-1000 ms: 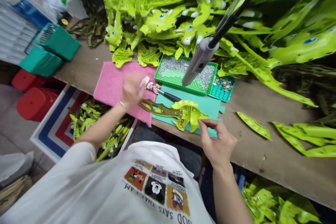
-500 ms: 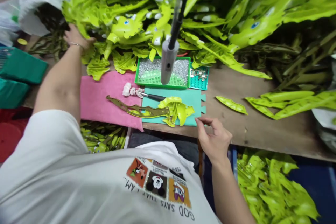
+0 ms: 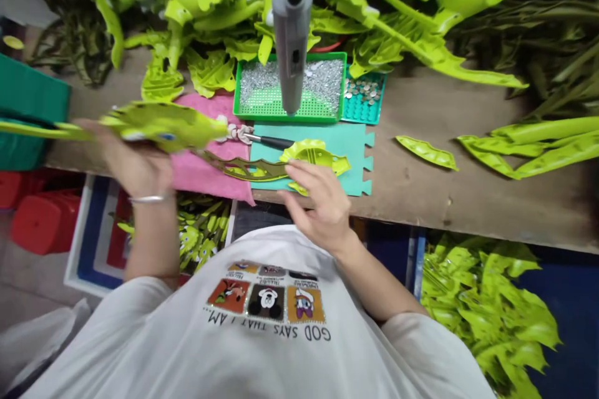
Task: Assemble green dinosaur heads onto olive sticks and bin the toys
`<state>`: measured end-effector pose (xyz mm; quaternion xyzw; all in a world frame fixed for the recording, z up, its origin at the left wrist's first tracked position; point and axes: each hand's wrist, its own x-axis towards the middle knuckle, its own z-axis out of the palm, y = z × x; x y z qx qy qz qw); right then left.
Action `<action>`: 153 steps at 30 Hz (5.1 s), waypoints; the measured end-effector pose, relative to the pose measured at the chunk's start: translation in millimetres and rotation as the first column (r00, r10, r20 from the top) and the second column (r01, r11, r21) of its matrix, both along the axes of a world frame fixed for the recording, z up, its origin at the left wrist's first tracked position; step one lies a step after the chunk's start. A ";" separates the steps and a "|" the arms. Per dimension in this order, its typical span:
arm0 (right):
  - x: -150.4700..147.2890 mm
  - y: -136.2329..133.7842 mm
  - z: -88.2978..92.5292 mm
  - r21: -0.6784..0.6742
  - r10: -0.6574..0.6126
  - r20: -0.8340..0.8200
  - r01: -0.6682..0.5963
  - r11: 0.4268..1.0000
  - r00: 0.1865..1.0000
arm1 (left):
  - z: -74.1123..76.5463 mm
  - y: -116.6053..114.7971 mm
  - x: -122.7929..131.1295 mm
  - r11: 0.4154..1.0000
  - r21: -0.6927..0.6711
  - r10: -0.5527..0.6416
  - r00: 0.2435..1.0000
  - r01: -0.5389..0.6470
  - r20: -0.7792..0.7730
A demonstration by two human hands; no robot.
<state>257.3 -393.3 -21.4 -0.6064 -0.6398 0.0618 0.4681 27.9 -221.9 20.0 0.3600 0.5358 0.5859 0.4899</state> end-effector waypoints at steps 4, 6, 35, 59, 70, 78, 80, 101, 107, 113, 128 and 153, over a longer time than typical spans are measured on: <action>-0.9 0.9 -0.6 -0.089 0.154 0.112 -0.144 0.986 0.982 | -38.3 -63.9 41.7 0.992 -0.128 0.059 0.953 -0.021 0.298; 12.7 -2.1 -4.5 -0.100 0.149 0.134 -0.137 0.986 0.980 | -46.5 -79.7 55.5 0.983 -0.180 0.036 0.928 0.033 0.371; 131.7 -5.7 -22.2 -0.179 0.197 0.089 -0.179 0.968 0.976 | -59.3 -142.3 66.1 0.192 0.194 -0.547 0.269 0.962 -0.793; 137.9 18.2 -33.3 -0.270 0.381 0.123 -0.339 0.901 0.916 | -93.9 -77.4 46.0 0.546 0.034 -0.086 0.097 0.837 -0.992; 136.8 19.3 -32.4 -0.298 0.388 0.106 -0.343 0.891 0.915 | -101.2 -78.2 49.6 0.556 0.040 -0.129 0.134 0.830 -0.983; 132.4 17.8 -26.3 -0.416 0.320 0.015 -0.285 0.864 0.947 | -103.8 -77.9 53.7 0.569 0.068 -0.145 0.182 0.819 -0.973; 128.2 17.3 -28.2 -0.502 0.203 -0.118 -0.235 0.833 0.972 | -103.4 -77.9 54.8 0.583 0.057 -0.158 0.181 0.810 -0.971; 98.1 2.1 -3.9 -0.327 -0.065 -0.201 -0.004 0.945 0.977 | -55.4 -55.8 46.7 0.301 0.000 0.204 -0.065 0.954 -0.977; 65.5 -8.3 1.2 -0.152 0.207 0.179 -0.181 0.972 0.962 | -51.2 -50.1 55.7 0.230 -0.118 0.069 -0.138 0.966 -0.988; 69.0 6.4 4.5 -0.153 0.156 0.191 -0.127 0.980 0.969 | -50.7 -34.2 56.7 0.229 -0.122 0.025 -0.131 0.966 -0.991; -55.3 77.0 -14.6 -0.226 0.221 0.408 -0.136 0.964 0.886 | -91.3 -1.2 -20.0 0.434 0.028 -0.214 0.133 0.901 -0.968; 39.6 -12.5 -49.8 -0.105 -0.398 0.340 0.455 0.884 0.852 | -92.3 -39.0 -46.7 0.544 0.013 0.043 -0.012 0.839 -0.999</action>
